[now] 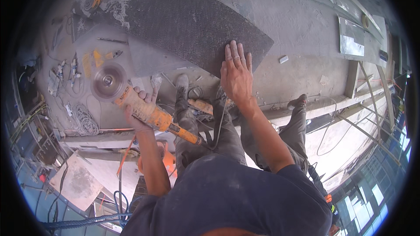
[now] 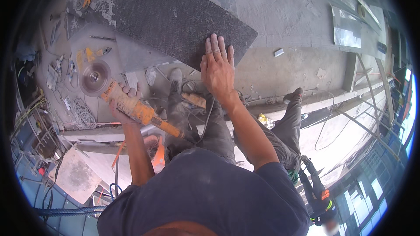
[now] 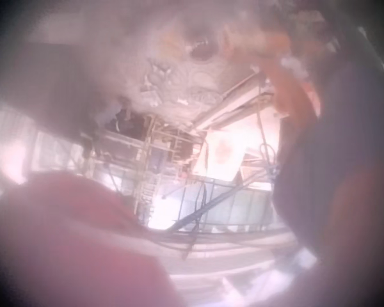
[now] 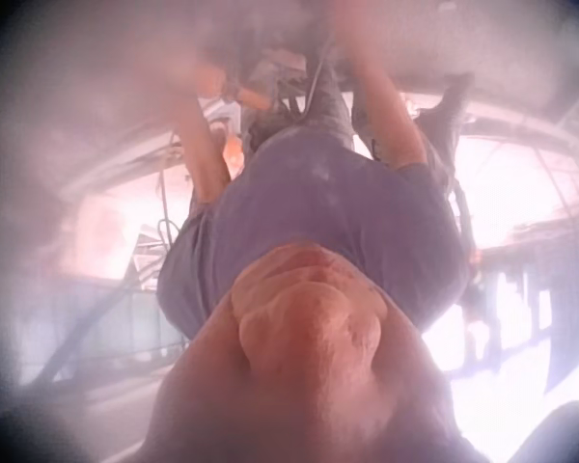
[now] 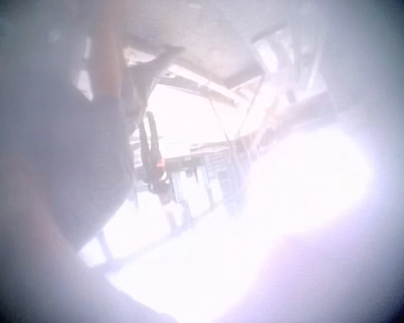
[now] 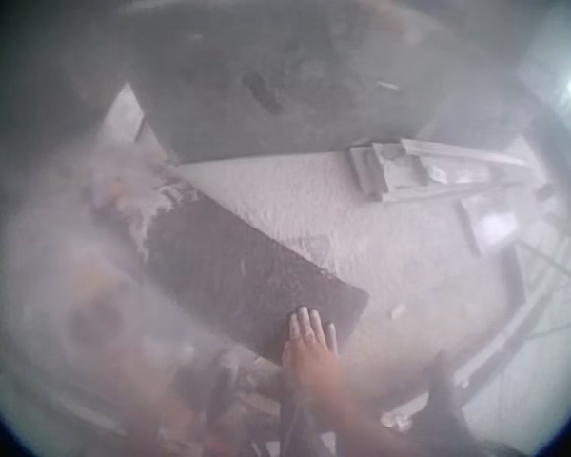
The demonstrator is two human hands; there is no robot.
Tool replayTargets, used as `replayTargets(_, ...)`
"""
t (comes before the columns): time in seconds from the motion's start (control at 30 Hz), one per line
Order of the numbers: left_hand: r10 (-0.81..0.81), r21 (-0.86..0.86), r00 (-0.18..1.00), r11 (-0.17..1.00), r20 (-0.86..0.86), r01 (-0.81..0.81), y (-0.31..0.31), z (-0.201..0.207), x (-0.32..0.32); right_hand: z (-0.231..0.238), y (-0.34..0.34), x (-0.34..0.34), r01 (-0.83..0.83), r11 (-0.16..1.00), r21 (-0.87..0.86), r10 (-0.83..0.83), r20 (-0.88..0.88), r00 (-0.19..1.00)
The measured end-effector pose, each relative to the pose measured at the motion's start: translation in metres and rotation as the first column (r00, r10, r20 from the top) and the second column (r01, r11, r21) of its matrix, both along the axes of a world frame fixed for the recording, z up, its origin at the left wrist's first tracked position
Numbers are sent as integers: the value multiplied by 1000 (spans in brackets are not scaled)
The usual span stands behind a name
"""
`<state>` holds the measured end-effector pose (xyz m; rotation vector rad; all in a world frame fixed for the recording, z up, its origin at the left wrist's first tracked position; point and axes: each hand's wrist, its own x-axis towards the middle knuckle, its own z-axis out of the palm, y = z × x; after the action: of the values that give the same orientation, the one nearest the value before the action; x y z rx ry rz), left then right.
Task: The person measures and marks a dark stone tile with a metal square and pencil, then uses an angle grinder to cut along the marked line. The person repeats the measuring and cutting process on the same tile multiple times.
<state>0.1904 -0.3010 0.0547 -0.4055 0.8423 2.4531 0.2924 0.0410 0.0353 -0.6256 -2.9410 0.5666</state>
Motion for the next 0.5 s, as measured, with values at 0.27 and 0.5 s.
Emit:
replayTargets(0.27, 55, -21, 997, 998, 58, -54, -14, -10, -5, -15, 42, -69, 13, 1000, 6, -12, -141, 990)
replayTargets(0.5, 1, -14, 999, 1000, 47, 0, -1, 3, 3, -6, 109, -123, 153, 953, -261, -237, -329, 914)
